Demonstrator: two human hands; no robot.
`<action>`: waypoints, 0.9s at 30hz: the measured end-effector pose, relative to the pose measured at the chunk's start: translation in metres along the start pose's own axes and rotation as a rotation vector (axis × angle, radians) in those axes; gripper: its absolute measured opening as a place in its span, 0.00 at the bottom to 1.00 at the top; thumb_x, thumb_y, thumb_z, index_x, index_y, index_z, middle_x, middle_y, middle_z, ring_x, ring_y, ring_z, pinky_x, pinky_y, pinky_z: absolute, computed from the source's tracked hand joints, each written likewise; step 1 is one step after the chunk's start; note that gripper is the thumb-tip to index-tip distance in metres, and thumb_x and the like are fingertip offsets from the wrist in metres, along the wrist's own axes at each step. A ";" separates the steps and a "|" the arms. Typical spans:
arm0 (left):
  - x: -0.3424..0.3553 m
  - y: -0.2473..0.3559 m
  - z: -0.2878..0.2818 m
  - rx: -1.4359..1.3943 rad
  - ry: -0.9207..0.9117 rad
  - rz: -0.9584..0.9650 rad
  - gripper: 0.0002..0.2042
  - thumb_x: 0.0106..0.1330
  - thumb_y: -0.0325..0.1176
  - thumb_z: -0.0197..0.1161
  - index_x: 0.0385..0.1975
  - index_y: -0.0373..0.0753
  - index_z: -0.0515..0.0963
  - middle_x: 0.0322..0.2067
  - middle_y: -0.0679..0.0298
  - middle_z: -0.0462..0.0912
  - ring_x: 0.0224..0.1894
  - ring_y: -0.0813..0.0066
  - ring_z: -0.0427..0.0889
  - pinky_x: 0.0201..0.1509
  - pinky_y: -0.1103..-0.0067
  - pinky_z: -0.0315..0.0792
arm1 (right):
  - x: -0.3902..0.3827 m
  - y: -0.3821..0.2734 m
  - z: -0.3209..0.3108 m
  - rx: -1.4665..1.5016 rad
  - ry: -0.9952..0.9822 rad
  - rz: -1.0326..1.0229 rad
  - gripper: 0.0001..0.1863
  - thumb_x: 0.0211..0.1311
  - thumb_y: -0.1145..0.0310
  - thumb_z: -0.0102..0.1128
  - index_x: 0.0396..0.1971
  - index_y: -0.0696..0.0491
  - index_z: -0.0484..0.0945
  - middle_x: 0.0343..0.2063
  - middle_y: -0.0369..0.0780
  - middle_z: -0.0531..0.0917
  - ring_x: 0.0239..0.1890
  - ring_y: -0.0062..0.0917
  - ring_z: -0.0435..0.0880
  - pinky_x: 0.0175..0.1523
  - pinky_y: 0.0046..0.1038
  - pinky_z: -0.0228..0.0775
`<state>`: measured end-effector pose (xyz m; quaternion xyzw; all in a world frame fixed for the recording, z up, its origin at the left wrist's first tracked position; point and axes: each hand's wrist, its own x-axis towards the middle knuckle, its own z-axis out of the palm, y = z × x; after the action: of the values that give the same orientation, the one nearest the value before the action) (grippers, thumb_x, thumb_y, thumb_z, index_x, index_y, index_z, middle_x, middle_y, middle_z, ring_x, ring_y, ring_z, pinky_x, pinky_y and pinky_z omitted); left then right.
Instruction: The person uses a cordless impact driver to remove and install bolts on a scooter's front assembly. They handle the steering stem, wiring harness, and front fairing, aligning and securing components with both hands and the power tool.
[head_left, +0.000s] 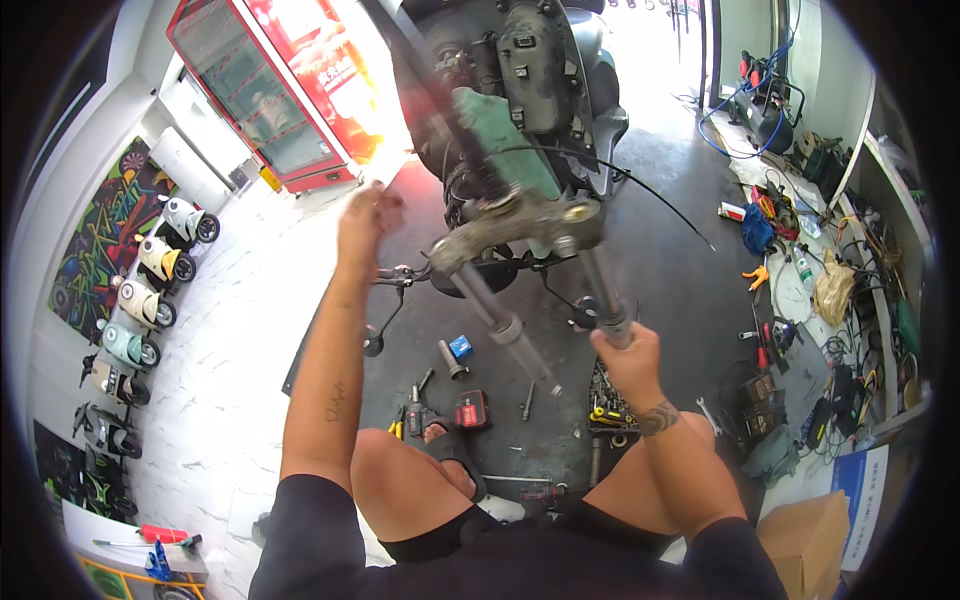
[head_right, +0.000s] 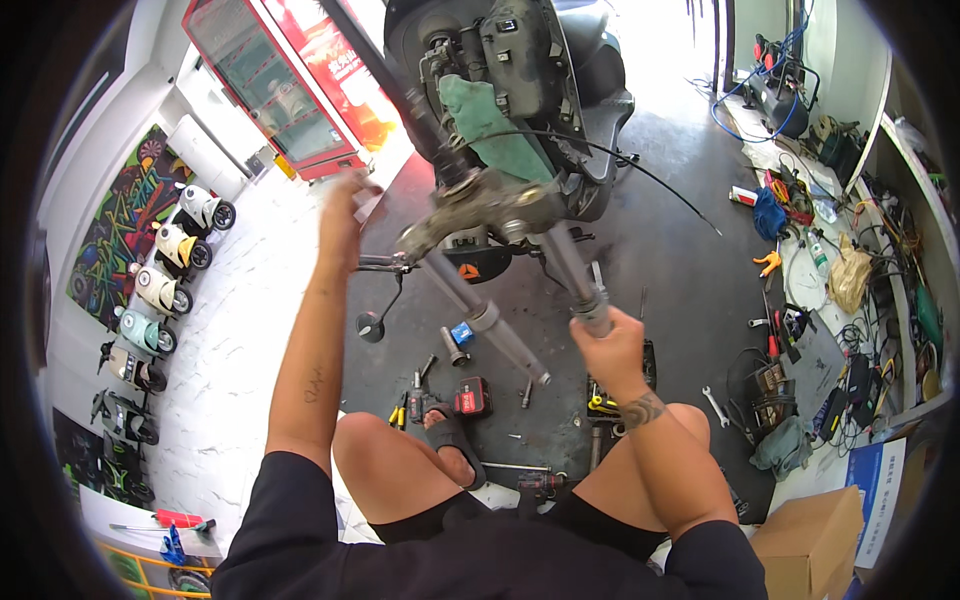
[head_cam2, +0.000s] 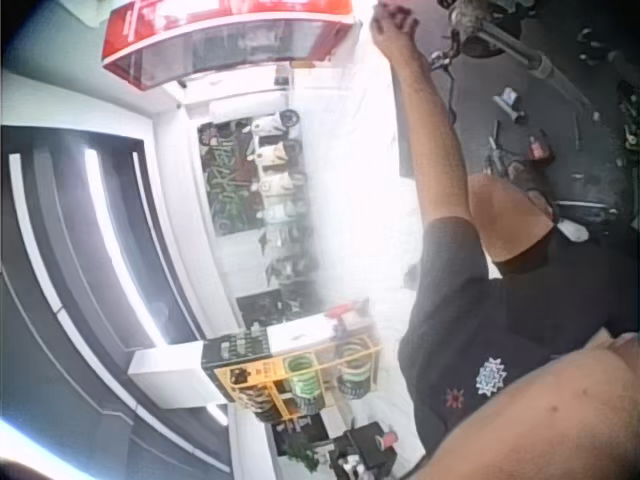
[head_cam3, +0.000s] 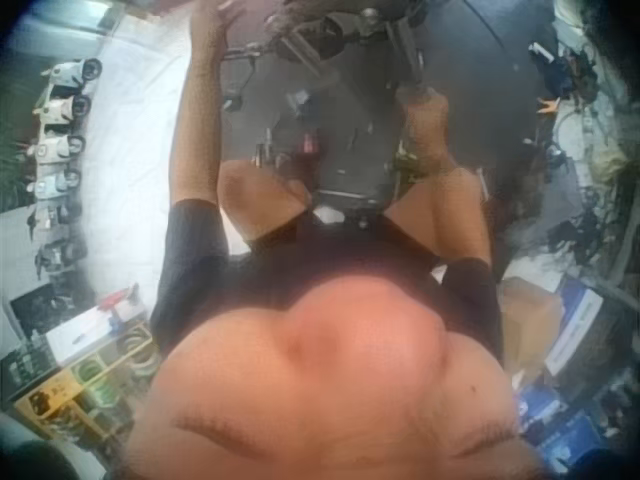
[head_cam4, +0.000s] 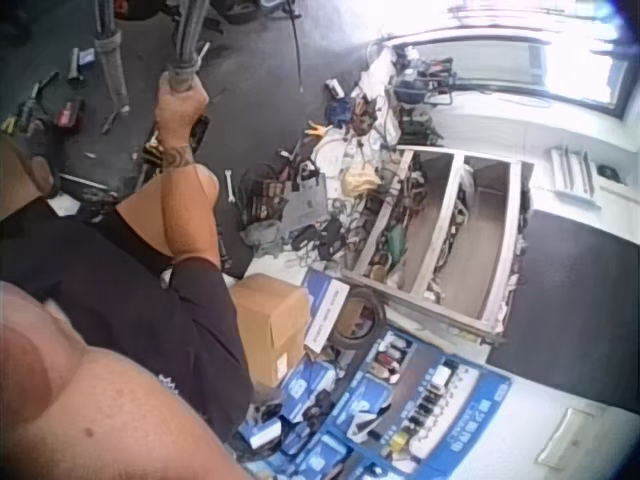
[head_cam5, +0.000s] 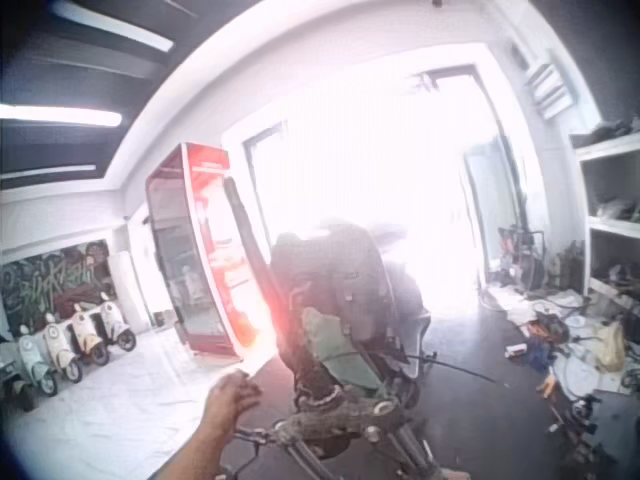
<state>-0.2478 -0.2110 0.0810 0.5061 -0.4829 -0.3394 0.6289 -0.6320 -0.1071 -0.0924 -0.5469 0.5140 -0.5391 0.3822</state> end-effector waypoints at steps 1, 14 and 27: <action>-0.005 -0.032 -0.005 0.223 -0.095 -0.200 0.19 0.77 0.48 0.59 0.51 0.37 0.81 0.39 0.61 0.86 0.40 0.69 0.86 0.47 0.74 0.80 | 0.002 0.001 -0.013 -0.017 0.055 -0.069 0.11 0.61 0.68 0.75 0.30 0.60 0.84 0.22 0.32 0.83 0.27 0.12 0.74 0.33 0.25 0.71; -0.011 -0.251 0.052 0.529 -0.247 -0.237 0.17 0.67 0.45 0.70 0.35 0.34 0.87 0.30 0.53 0.90 0.33 0.66 0.91 0.44 0.70 0.81 | 0.011 0.016 -0.122 -0.271 0.461 -0.081 0.13 0.66 0.65 0.75 0.32 0.59 0.83 0.25 0.32 0.83 0.28 0.14 0.77 0.36 0.25 0.71; -0.017 -0.231 0.054 1.082 0.178 -0.142 0.22 0.64 0.51 0.73 0.46 0.40 0.78 0.40 0.56 0.87 0.42 0.49 0.90 0.43 0.60 0.82 | 0.000 0.036 -0.097 -0.590 0.302 0.084 0.15 0.58 0.62 0.76 0.27 0.59 0.82 0.19 0.39 0.82 0.23 0.24 0.78 0.35 0.33 0.72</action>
<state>-0.2903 -0.2718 -0.1451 0.8151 -0.4982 -0.0404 0.2930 -0.7328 -0.1001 -0.1147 -0.5261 0.7209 -0.4258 0.1490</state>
